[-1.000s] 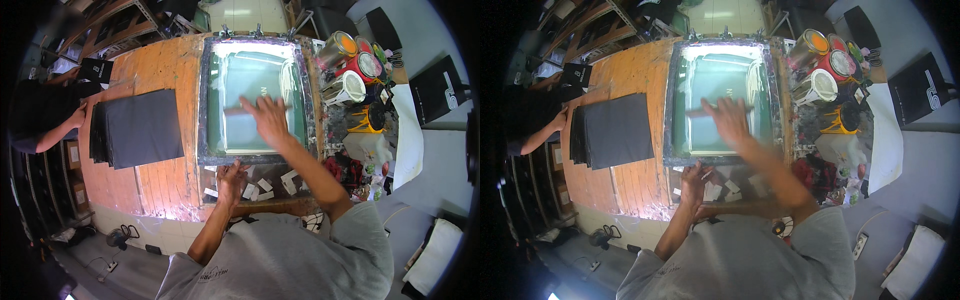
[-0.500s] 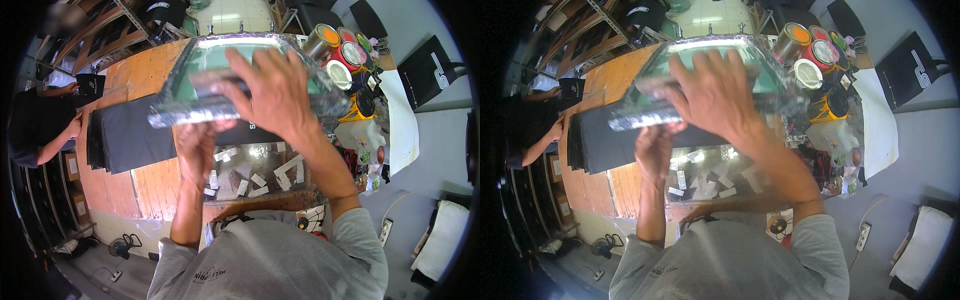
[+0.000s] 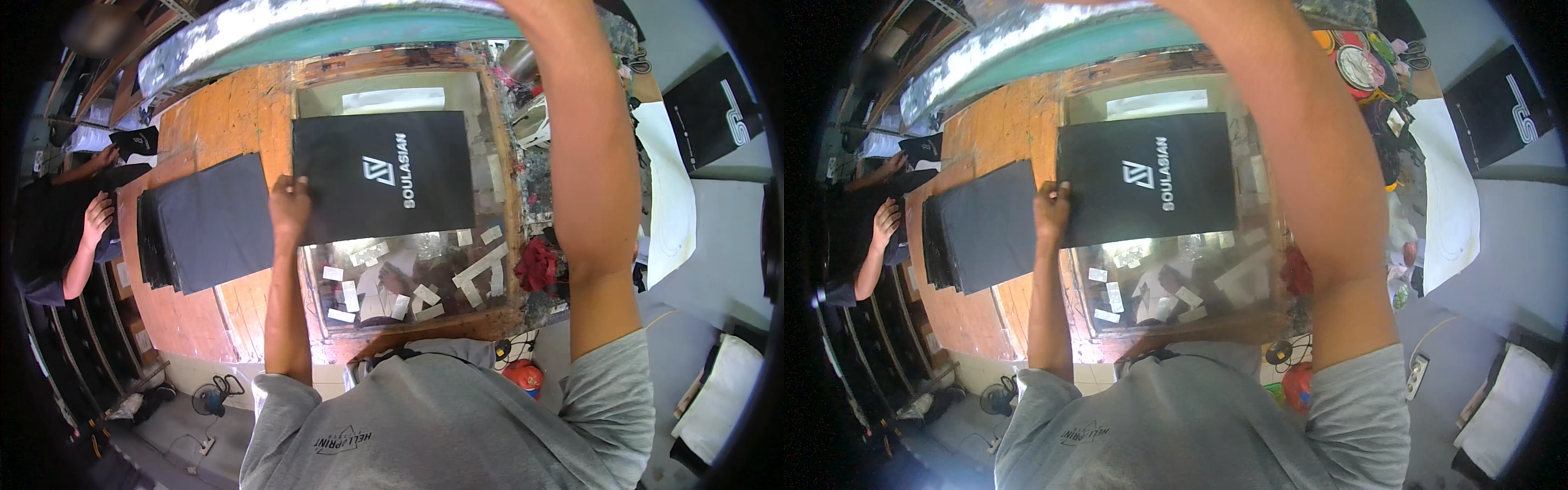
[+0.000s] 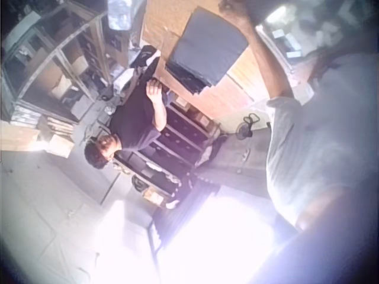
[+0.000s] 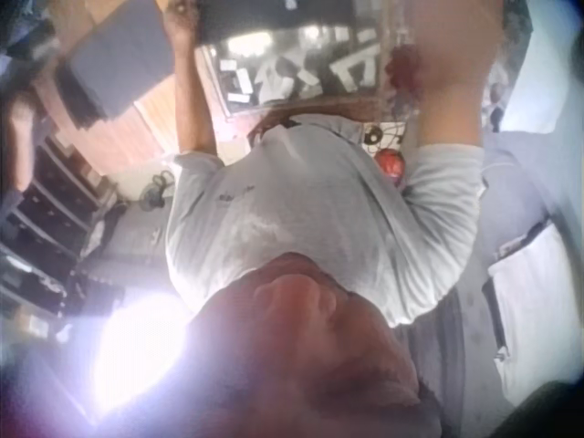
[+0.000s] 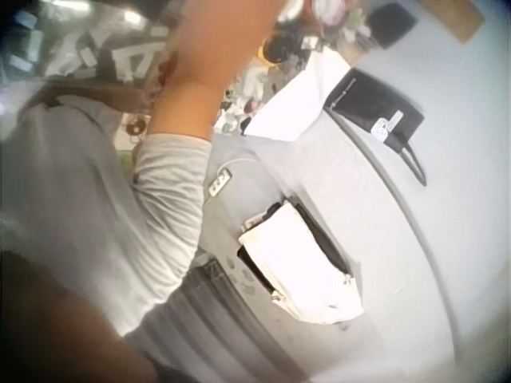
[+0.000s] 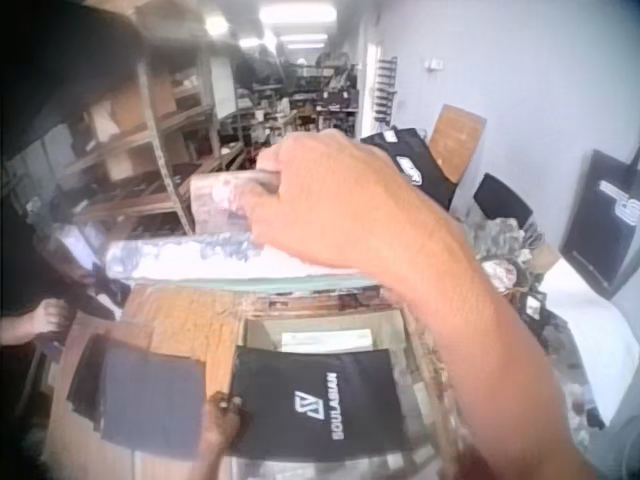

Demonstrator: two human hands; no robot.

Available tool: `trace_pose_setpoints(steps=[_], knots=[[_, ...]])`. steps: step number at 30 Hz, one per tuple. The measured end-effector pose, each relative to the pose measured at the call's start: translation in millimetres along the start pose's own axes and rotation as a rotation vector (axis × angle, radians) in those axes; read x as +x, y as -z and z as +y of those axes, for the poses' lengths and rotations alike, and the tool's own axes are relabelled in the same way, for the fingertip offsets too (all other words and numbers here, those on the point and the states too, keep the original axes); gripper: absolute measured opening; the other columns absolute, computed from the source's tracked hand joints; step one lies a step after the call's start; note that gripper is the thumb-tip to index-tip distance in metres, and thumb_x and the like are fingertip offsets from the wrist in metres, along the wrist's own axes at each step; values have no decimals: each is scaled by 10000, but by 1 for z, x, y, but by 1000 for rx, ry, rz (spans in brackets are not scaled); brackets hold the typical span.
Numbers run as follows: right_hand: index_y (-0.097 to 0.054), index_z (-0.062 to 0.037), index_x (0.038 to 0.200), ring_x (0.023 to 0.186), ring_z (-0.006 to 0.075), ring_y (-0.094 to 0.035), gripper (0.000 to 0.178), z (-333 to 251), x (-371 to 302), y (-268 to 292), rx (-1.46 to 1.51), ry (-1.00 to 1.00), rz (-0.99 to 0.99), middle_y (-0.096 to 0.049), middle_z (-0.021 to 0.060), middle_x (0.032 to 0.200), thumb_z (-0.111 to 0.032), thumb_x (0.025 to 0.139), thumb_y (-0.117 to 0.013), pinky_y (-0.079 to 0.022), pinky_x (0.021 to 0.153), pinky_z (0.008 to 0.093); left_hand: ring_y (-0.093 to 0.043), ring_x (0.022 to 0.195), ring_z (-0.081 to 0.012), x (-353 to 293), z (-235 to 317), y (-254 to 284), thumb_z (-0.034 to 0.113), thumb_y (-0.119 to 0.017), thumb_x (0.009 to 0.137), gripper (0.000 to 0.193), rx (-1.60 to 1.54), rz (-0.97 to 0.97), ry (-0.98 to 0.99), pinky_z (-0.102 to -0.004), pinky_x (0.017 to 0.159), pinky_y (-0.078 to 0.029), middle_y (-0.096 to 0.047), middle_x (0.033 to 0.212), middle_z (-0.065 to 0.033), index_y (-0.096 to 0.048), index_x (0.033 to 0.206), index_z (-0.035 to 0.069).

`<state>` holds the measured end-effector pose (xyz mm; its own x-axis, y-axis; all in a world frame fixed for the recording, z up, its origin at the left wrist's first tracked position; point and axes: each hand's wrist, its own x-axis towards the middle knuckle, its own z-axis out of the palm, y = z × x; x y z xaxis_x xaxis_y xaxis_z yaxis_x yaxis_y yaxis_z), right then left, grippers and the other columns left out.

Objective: The person performs screen printing by placing black bags on a registration surface, lowering a silk screen frame, and using a squeegee to apply white ink to print a logo.

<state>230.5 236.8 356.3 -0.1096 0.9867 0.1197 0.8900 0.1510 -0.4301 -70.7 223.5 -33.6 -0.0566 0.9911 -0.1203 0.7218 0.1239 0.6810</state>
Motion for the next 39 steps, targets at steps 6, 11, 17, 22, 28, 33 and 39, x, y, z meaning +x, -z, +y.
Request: trace_pose_setpoints(steps=[6,11,17,22,28,33,39], knots=[[-722,-2,965,680,291,-643,378,-11,10,-6,-191,135,305,-697,151,764,-355,1010,-595,-526,664,417,-670,1018,-410,47,-85,148,273,-750,909,326,304,402,117,-474,906,-520,-685,1083,-242,-687,1082,4],[-717,-6,985,788,371,-684,394,-11,9,-8,-117,143,263,-708,213,837,-388,997,-622,-512,725,451,-603,1178,-426,9,-141,190,229,-719,931,385,374,747,-163,-498,1028,-468,-648,1215,-253,-639,1200,-36],[-719,-22,987,811,363,-679,383,-15,3,-16,-131,72,276,-702,207,840,-394,1000,-625,-501,741,453,-351,1491,-473,-145,-93,23,247,-625,991,464,481,267,-232,-614,1233,-212,-484,1537,-265,-610,1355,-41],[-711,-16,976,814,361,-670,409,-12,-4,-18,-136,58,233,-702,207,856,-417,993,-632,-497,749,450,-509,1309,-417,-177,-59,-3,273,-763,882,425,320,250,-270,-581,1119,-352,-557,1441,-211,-703,1219,21],[-688,2,949,821,380,-679,399,-3,-12,-22,-76,112,248,-701,224,855,-393,974,-637,-501,744,460,-616,1038,-348,-134,-43,37,181,-826,828,177,-156,104,-44,-526,917,-472,-689,1128,-160,-753,915,45],[-710,-15,1019,935,454,-685,422,3,-13,-25,-148,121,257,-719,258,959,-423,949,-634,-520,821,517,-398,1485,-400,-120,-25,39,301,-737,933,270,-206,-73,-188,-651,1223,-158,-591,1467,-178,-782,1090,86],[-727,-35,1079,1066,436,-686,480,10,-11,-21,-130,142,269,-730,247,1084,-480,963,-590,-534,920,516,-135,1568,-468,-123,26,-54,464,-559,1014,604,419,-86,-468,-768,1172,-10,-296,1671,-197,-485,1545,188]])
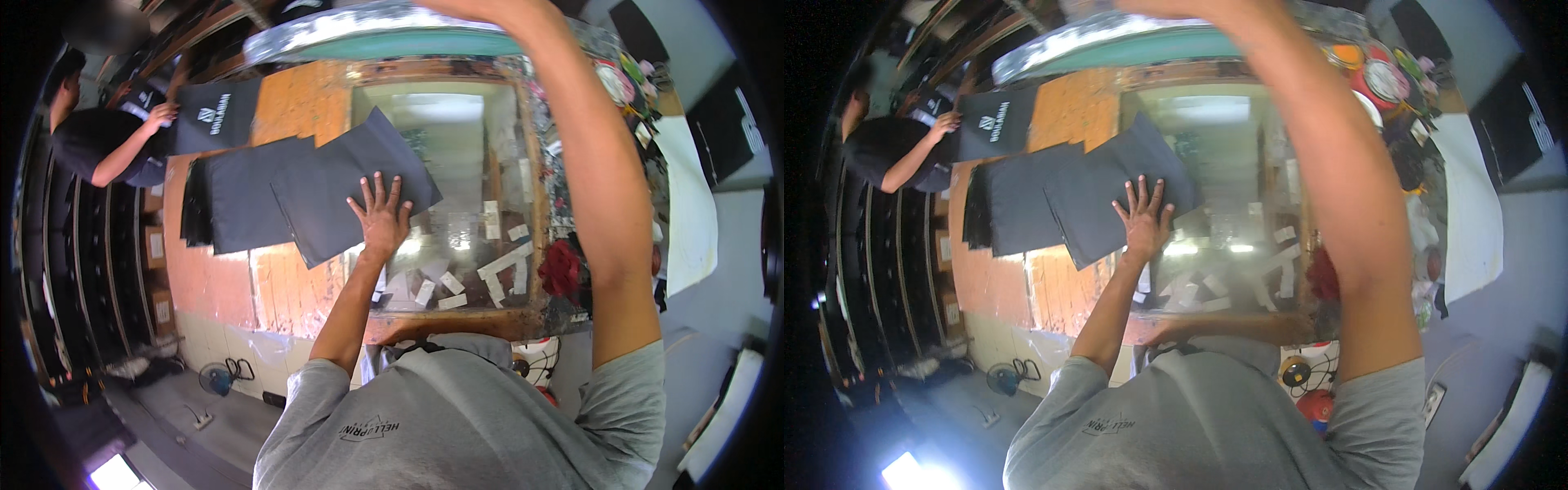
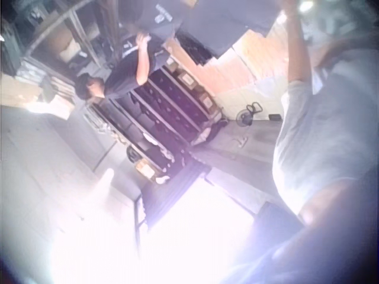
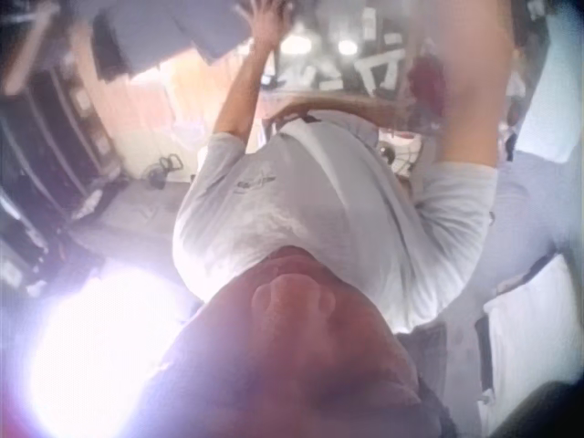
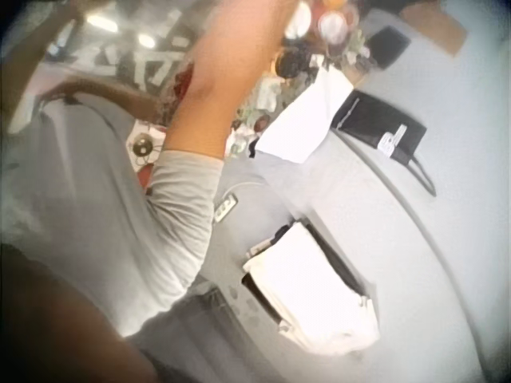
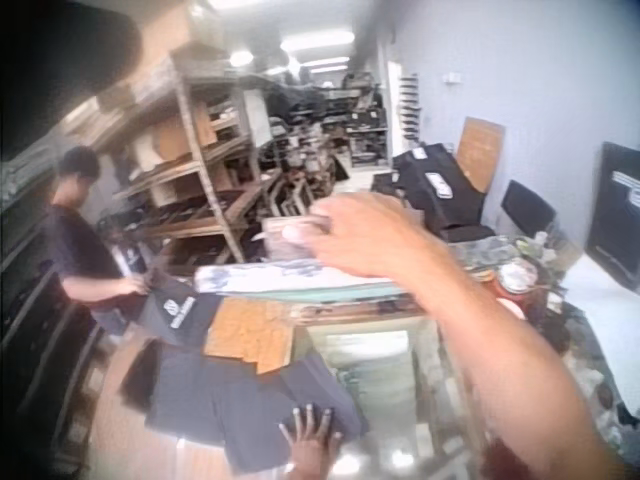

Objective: The person performs screen printing by placing black bags on a registration surface, lowering a silk screen frame, and using a squeegee to apply white ink to print a logo.

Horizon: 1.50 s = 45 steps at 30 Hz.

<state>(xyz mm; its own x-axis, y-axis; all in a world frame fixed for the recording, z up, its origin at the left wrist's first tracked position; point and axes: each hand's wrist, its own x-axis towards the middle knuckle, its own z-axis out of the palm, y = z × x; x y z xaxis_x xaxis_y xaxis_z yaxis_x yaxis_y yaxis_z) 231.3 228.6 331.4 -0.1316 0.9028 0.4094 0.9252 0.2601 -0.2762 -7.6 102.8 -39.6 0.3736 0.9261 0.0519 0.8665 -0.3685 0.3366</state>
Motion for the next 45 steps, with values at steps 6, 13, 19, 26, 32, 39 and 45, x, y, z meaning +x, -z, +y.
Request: trace_pose_setpoints(steps=[6,13,19,26,32,39,45], knots=[[-746,39,1052,953,366,-739,440,-1,-3,11,75,-87,-189,-741,259,1065,-361,972,-579,-596,881,465,-85,1573,-474,29,83,-45,501,-528,1022,659,-16,-57,-340,-766,1176,-41,-223,1696,-200,-438,1579,161],[-731,14,1007,838,287,-709,458,13,-25,20,160,52,-80,-715,187,933,-407,1017,-553,-612,788,413,-91,1591,-411,38,104,-46,458,-544,1022,643,-130,-184,-381,-698,1221,-25,-218,1699,-197,-443,1574,144],[-725,10,996,820,266,-693,461,19,-25,26,239,47,-129,-700,171,911,-415,1023,-548,-609,770,401,-162,1578,-408,16,97,-43,386,-597,995,643,-70,-72,-247,-705,1214,-30,-277,1669,-232,-480,1523,37],[-718,4,984,799,243,-675,466,16,-24,28,286,38,-172,-683,152,885,-424,1030,-542,-606,749,386,-151,1583,-389,-3,96,-43,394,-560,1013,638,-25,-110,-236,-699,1218,-6,-274,1682,-190,-440,1563,92],[-712,0,973,781,223,-660,470,14,-25,30,307,31,-192,-668,136,863,-432,1036,-537,-604,731,374,-132,1587,-394,-4,98,-45,407,-533,1025,632,-6,-78,-237,-722,1203,13,-261,1688,-185,-434,1567,98],[-705,-6,960,760,200,-642,476,13,-25,33,349,17,-226,-650,118,837,-441,1043,-531,-601,710,359,-126,1587,-398,-2,97,-45,422,-544,1013,652,6,-92,-235,-735,1194,20,-251,1692,-186,-424,1577,118],[-705,-9,950,753,192,-638,489,13,-19,26,321,0,-239,-648,110,826,-456,1047,-530,-602,701,356,-139,1582,-404,-3,94,-42,418,-554,1004,667,-16,-66,-266,-730,1201,-5,-260,1685,-195,-420,1577,104]])
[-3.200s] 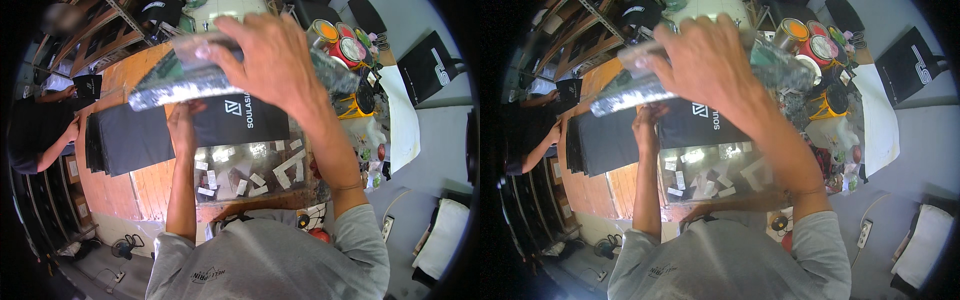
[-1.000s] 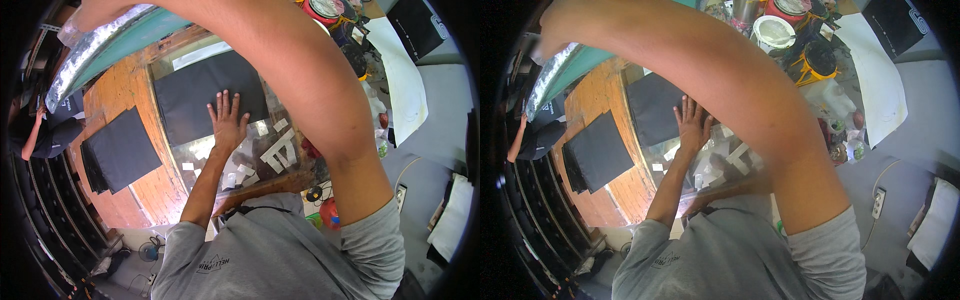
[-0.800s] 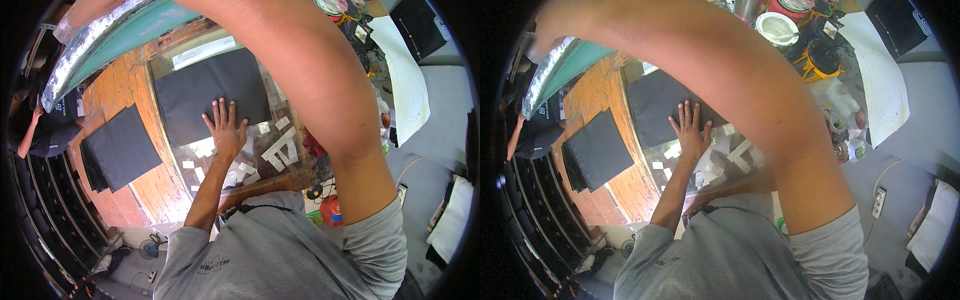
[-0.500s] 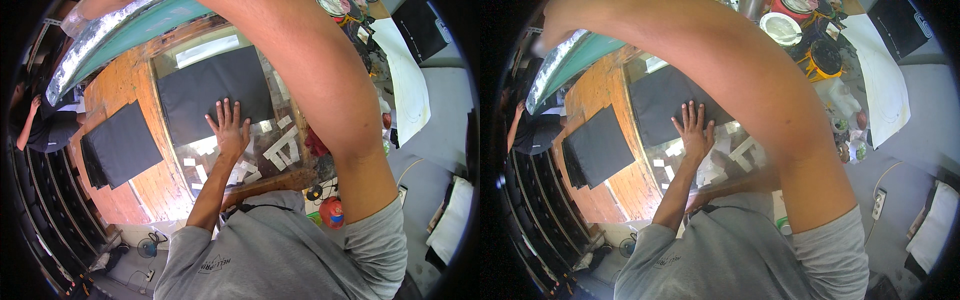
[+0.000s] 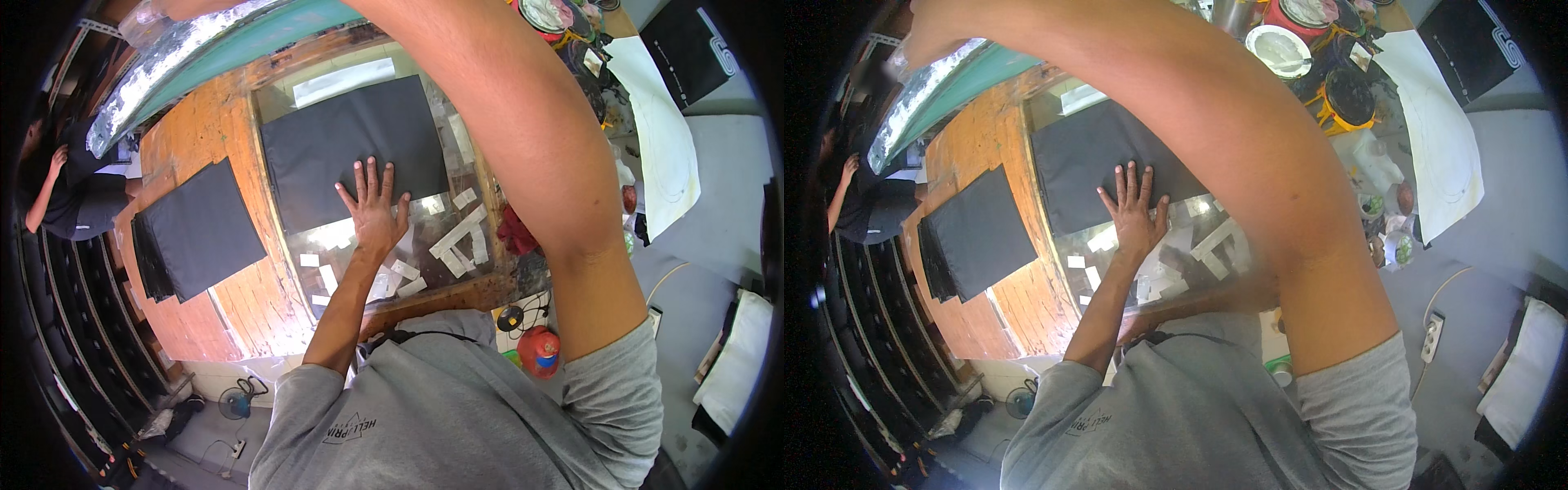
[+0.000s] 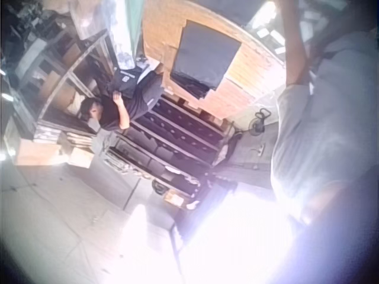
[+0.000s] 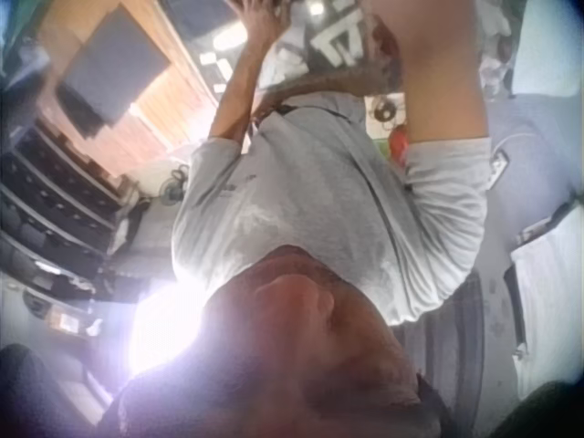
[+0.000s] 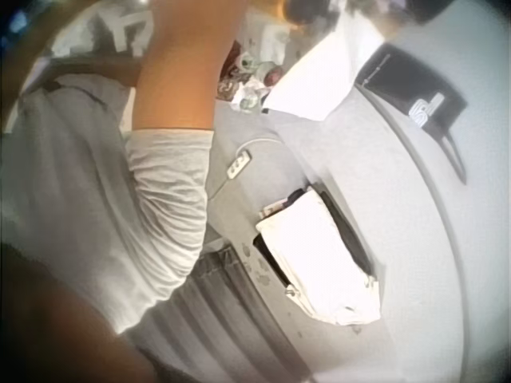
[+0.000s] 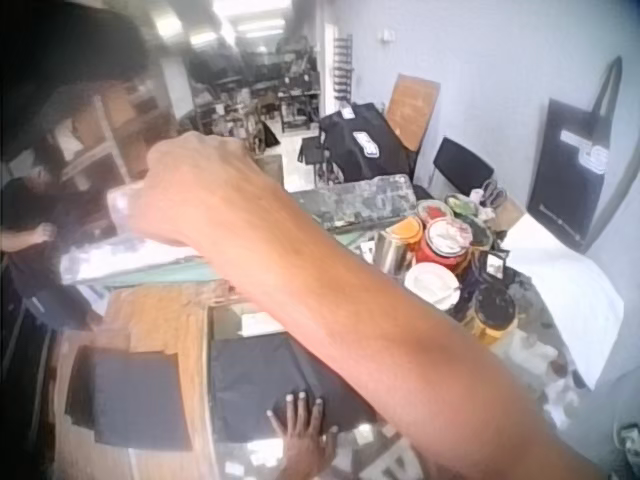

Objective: The person performs screen printing by placing black bags on a registration surface, lowering a silk screen frame, and using a squeegee to apply white ink to print a logo.

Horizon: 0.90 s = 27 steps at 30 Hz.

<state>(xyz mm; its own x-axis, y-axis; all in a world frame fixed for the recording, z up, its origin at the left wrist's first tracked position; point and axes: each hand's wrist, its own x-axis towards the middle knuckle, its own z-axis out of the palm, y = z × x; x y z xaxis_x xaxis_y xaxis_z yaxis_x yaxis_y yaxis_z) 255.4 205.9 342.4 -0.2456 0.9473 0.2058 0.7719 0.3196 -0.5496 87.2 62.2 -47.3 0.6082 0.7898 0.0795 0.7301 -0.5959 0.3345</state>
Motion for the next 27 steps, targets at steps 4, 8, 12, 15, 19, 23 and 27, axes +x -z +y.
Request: trace_pose_setpoints(steps=[4,8,12,15,19,23,27], knots=[[-728,-3,964,764,237,-677,505,-5,18,-8,-131,-50,-28,-689,139,857,-466,1040,-540,-611,733,386,-132,1582,-411,0,-3,1,411,-561,1001,675,-26,-32,-10,-729,1202,-23,-259,1681,-210,-420,1570,77],[-741,23,989,804,300,-723,496,-14,25,-15,-259,-23,44,-740,198,953,-438,1022,-560,-614,759,417,-122,1581,-420,-1,-6,-1,423,-567,999,690,-33,-15,-37,-724,1205,-33,-249,1681,-218,-420,1562,52],[-730,24,1043,777,285,-711,446,-13,23,-11,-193,10,108,-734,187,901,-390,1013,-565,-609,737,410,-116,1584,-414,-2,-4,4,459,-571,1000,721,-69,15,-5,-725,1204,-38,-239,1680,-225,-416,1554,23],[-708,-2,1035,610,156,-587,396,-9,14,-18,-73,-48,14,-651,87,740,-361,1049,-540,-563,604,336,-162,1576,-410,-3,3,29,407,-632,985,734,-241,41,80,-705,1211,-33,-275,1664,-238,-402,1552,2],[-721,-91,1178,828,337,-664,417,-9,-33,-85,-335,71,355,-687,182,836,-440,973,-621,-435,839,494,-308,1532,-362,-18,10,97,240,-680,964,720,-712,292,144,-592,1243,-157,-342,1640,-222,-365,1563,-7],[-623,-109,1372,852,273,-550,434,3,-135,-200,-353,70,354,-582,117,882,-291,978,-619,-369,811,461,-407,1450,-354,-70,23,150,307,-664,994,735,-1805,480,519,-532,1210,-301,-416,1543,-193,-302,1563,12],[-512,-123,1499,924,261,-527,632,35,-182,-277,-479,-14,125,-535,88,936,-77,881,-635,-362,827,444,-427,1377,-323,-89,10,130,461,-680,982,722,-2093,187,1130,-613,1184,-274,-414,1386,-169,-357,1481,51]])
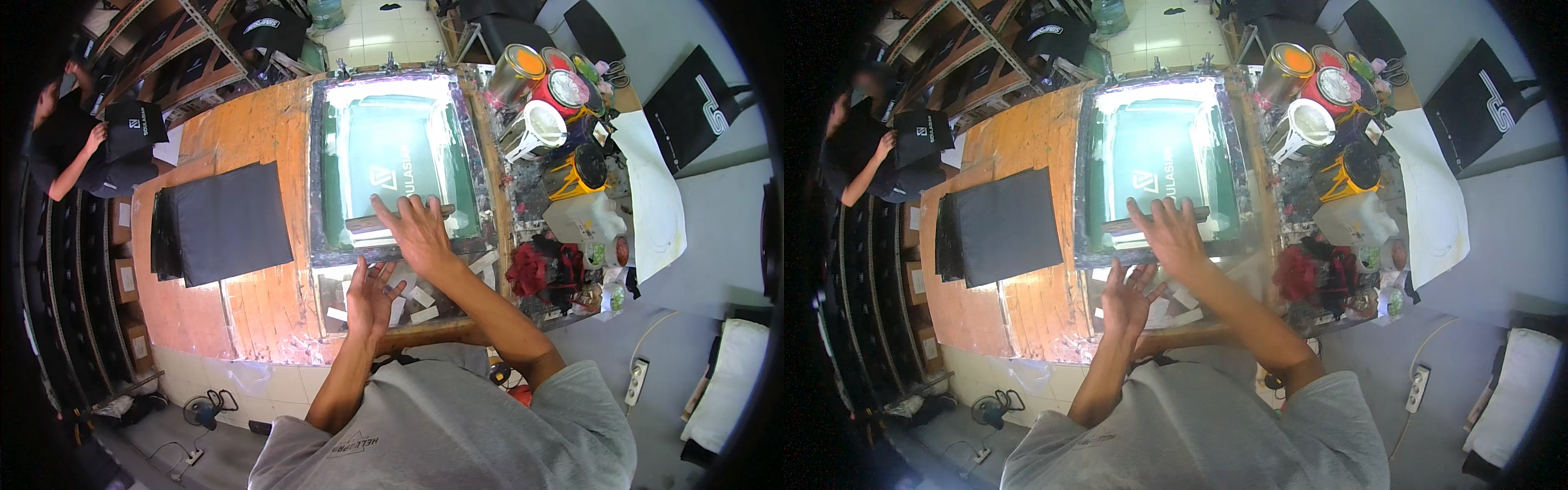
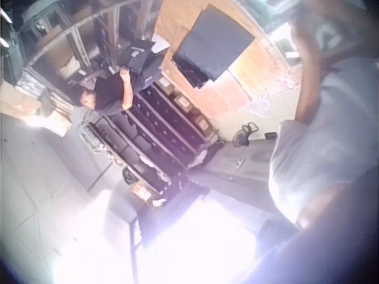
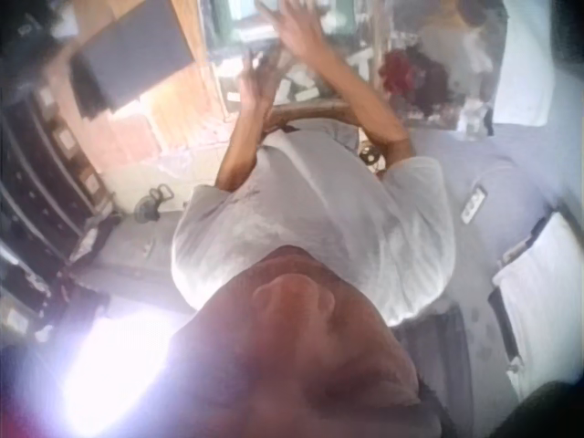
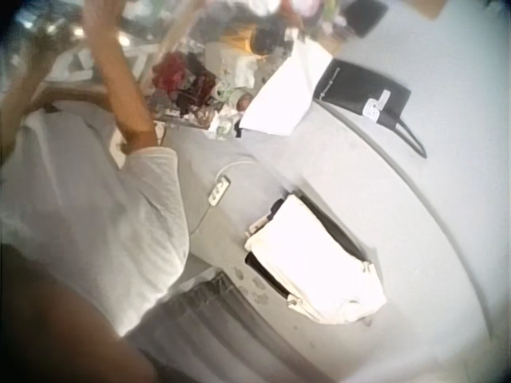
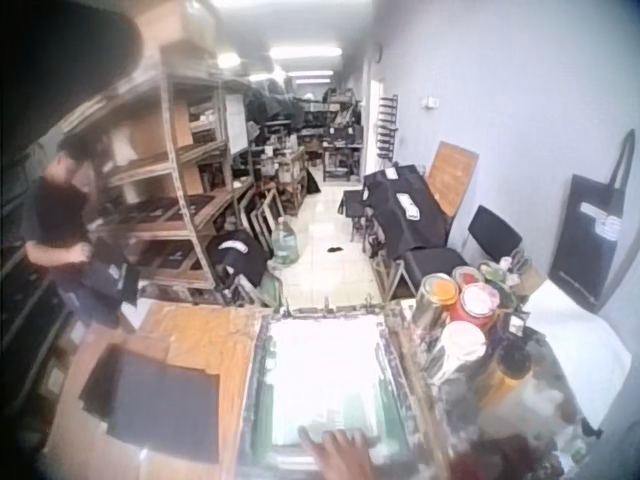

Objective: The person performs screen printing by placing black bags on a registration surface, lowering a silk screen frame, and using a squeegee to apply white ink to print a logo.

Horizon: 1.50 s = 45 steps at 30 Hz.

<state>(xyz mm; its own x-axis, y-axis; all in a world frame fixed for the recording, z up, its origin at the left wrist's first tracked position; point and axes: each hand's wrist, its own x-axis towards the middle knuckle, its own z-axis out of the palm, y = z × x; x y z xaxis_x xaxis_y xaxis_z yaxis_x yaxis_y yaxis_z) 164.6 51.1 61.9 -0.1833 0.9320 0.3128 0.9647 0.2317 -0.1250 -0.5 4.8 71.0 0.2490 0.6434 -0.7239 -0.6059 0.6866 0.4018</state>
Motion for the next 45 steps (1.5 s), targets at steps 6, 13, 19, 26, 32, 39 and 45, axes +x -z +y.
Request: trace_pose_setpoints(steps=[6,13,19,26,32,39,45], knots=[[-489,-138,1529,926,272,-523,720,3,-15,-32,124,-114,-28,-533,89,928,31,840,-612,-356,816,450,-355,1454,-377,52,-25,28,507,-661,973,1006,62,117,9,-667,1175,-250,-215,1561,-274,-90,1605,-28],[-462,-177,1552,946,265,-539,737,8,-18,-58,125,-69,41,-521,76,925,49,863,-595,-359,932,562,-355,1460,-378,47,-22,26,444,-639,983,945,88,128,20,-648,1162,-273,-256,1555,-264,-110,1620,-11],[-506,-246,1515,975,265,-554,703,66,76,-94,31,-97,43,-515,60,927,58,884,-567,-300,1074,677,-375,1432,-381,50,-24,28,404,-649,980,861,100,174,29,-619,1145,-324,-289,1530,-240,-203,1607,18],[-499,-222,1520,1057,292,-588,682,127,183,-116,-14,-132,-2,-618,111,1019,49,897,-567,-335,1070,657,-475,1279,-336,49,-23,30,395,-690,962,656,117,185,14,-602,1065,-407,-428,1298,-172,-399,1430,40],[-446,-226,1560,1178,336,-599,721,106,144,-60,209,-116,-440,-669,182,1193,-11,909,-670,-409,1013,524,-545,1213,-329,48,-23,36,381,-738,938,453,124,141,-13,-617,1035,-427,-556,1120,-121,-512,1208,95],[-421,-146,1573,947,292,-550,748,8,5,18,168,-35,-135,-569,118,980,-82,868,-665,-351,824,488,-651,1101,-299,29,-1,23,357,-741,945,358,152,25,-115,-559,1040,-459,-661,1068,-95,-566,1138,112],[-508,-166,1522,796,222,-477,589,-10,42,95,86,-25,140,-498,42,863,-337,977,-652,-333,764,440,-721,1000,-300,-2,45,-31,165,-708,954,249,84,-199,-295,-515,1004,-520,-721,1028,-124,-619,1138,23]])
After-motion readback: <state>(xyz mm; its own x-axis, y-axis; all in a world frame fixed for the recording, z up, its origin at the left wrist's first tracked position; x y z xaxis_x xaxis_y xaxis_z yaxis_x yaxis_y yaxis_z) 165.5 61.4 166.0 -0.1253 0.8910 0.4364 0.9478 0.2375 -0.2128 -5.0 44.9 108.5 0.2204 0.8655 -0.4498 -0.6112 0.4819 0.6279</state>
